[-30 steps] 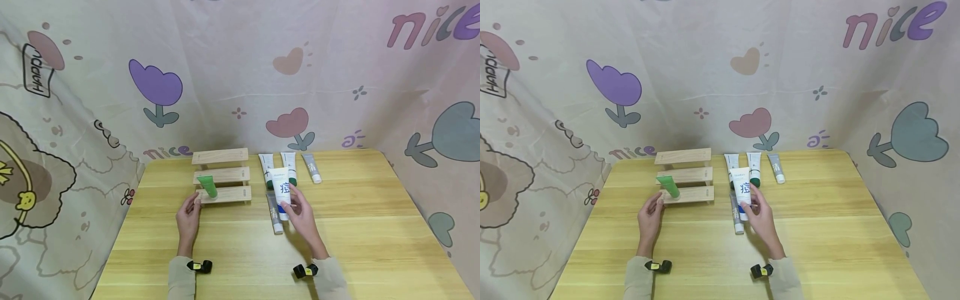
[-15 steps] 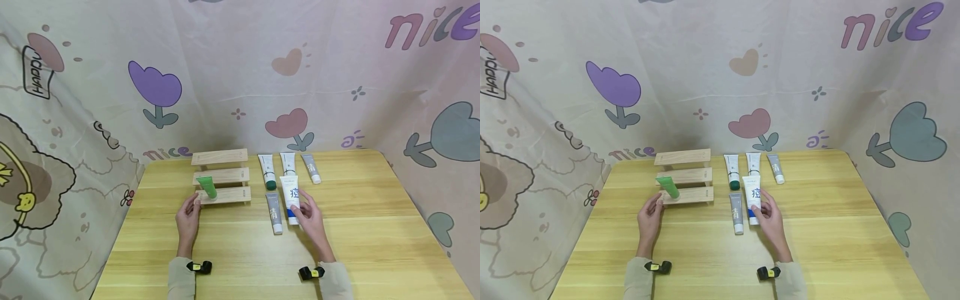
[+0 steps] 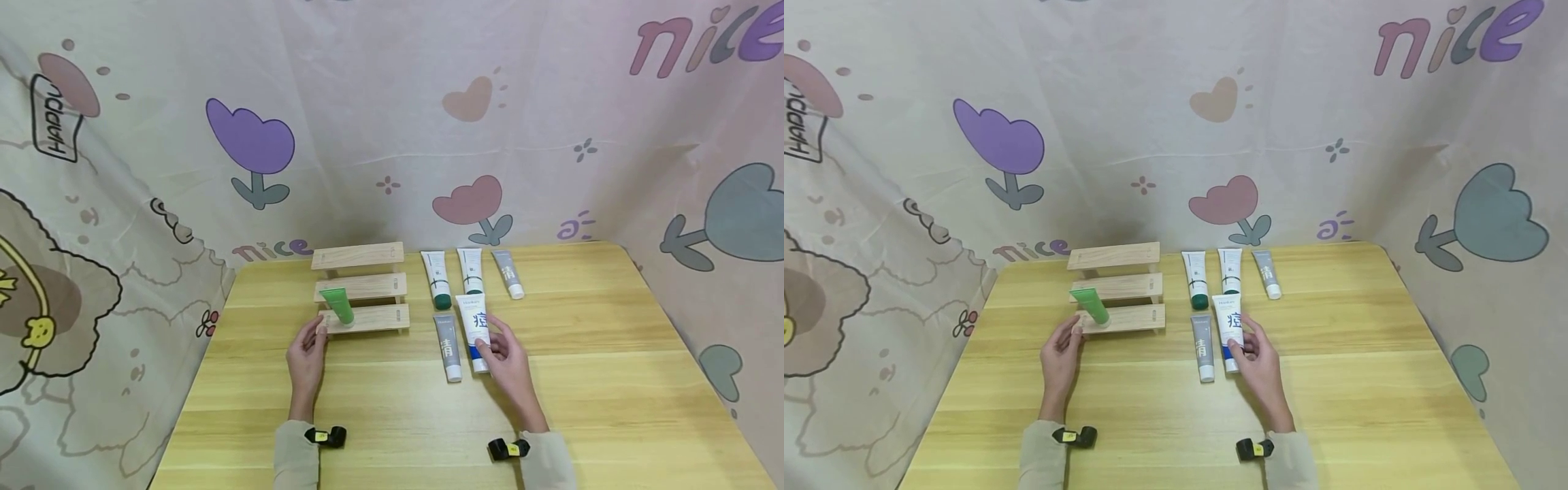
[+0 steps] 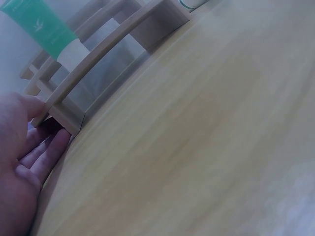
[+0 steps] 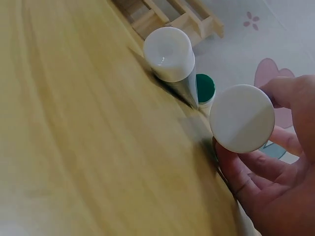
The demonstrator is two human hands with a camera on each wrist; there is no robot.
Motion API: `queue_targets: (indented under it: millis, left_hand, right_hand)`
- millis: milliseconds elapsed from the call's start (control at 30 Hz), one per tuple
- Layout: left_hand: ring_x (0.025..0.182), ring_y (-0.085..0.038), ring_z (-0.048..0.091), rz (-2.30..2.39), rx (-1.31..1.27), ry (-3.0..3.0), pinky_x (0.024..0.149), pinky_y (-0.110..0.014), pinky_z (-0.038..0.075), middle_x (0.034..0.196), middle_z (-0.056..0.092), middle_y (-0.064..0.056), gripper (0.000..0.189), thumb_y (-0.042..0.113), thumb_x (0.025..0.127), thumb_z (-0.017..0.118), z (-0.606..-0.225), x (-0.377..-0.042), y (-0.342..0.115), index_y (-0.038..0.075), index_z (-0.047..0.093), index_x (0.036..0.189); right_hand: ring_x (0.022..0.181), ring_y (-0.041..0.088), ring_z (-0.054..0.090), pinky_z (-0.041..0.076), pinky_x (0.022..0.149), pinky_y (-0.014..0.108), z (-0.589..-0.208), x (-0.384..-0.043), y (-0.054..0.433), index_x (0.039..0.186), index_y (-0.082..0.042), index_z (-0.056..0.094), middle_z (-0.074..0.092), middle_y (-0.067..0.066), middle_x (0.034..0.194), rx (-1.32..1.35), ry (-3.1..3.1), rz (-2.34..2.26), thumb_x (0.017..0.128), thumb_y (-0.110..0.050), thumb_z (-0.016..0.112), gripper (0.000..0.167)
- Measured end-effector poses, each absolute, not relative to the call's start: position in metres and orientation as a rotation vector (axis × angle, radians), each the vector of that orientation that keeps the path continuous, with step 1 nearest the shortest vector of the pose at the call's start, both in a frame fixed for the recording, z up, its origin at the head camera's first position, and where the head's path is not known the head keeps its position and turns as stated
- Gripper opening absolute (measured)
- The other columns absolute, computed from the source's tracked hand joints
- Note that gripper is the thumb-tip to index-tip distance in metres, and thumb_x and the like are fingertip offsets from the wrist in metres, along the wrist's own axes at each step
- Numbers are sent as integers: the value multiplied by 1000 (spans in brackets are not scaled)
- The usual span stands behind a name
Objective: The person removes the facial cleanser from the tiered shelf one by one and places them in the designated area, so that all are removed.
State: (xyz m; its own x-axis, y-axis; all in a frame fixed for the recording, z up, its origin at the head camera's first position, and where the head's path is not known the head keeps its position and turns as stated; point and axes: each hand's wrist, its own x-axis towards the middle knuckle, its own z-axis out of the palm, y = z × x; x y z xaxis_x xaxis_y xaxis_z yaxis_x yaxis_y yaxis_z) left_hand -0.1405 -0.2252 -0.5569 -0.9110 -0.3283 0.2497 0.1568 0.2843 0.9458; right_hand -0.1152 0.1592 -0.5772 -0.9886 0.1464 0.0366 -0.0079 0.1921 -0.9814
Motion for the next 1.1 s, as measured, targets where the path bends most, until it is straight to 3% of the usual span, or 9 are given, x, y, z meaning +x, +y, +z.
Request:
queue_targets:
  millis: [233, 433, 633, 833, 1100]
  left_hand:
    - [99, -26, 71, -1654, 145, -2163, 77, -17, 58, 122, 70, -21, 28, 4, 101, 65, -557, -141, -225, -5, 69, 126]
    - [99, -24, 71, -1648, 148, -2165, 77, -16, 58, 122, 71, -21, 28, 5, 101, 65, -557, -142, -224, -5, 69, 127]
    - [99, -20, 71, -1650, 152, -2159, 77, -14, 57, 122, 71, -21, 28, 5, 101, 66, -557, -142, -225, -5, 69, 126]
    - [100, -28, 71, -1659, 152, -2158, 77, -14, 57, 122, 70, -22, 28, 4, 101, 65, -557, -141, -225, -5, 69, 127]
    - [99, -25, 71, -1640, 153, -2166, 77, -14, 57, 122, 70, -23, 28, 5, 101, 65, -556, -141, -224, -6, 68, 127]
  right_hand:
    - [90, 24, 66, 57, 72, 22, -546, -101, 156, 147, -1, 51, 70, 26, 115, -167, -2440, 1791, 97, -4, 70, 53]
    - [89, 23, 65, 56, 70, 21, -575, -105, 165, 145, -11, 55, 72, 19, 110, -172, -2494, 1646, 96, -12, 73, 53]
    - [80, 20, 65, 55, 64, 25, -569, -105, 165, 140, -14, 61, 73, 15, 107, -118, -2600, 1425, 92, -13, 77, 51]
    - [74, 16, 62, 52, 62, 27, -567, -103, 167, 136, -11, 64, 73, 13, 100, -68, -2616, 1270, 92, -16, 76, 47]
    - [66, 14, 53, 44, 57, 26, -571, -103, 173, 127, -7, 69, 64, 4, 87, -23, -2608, 1096, 92, -15, 77, 37]
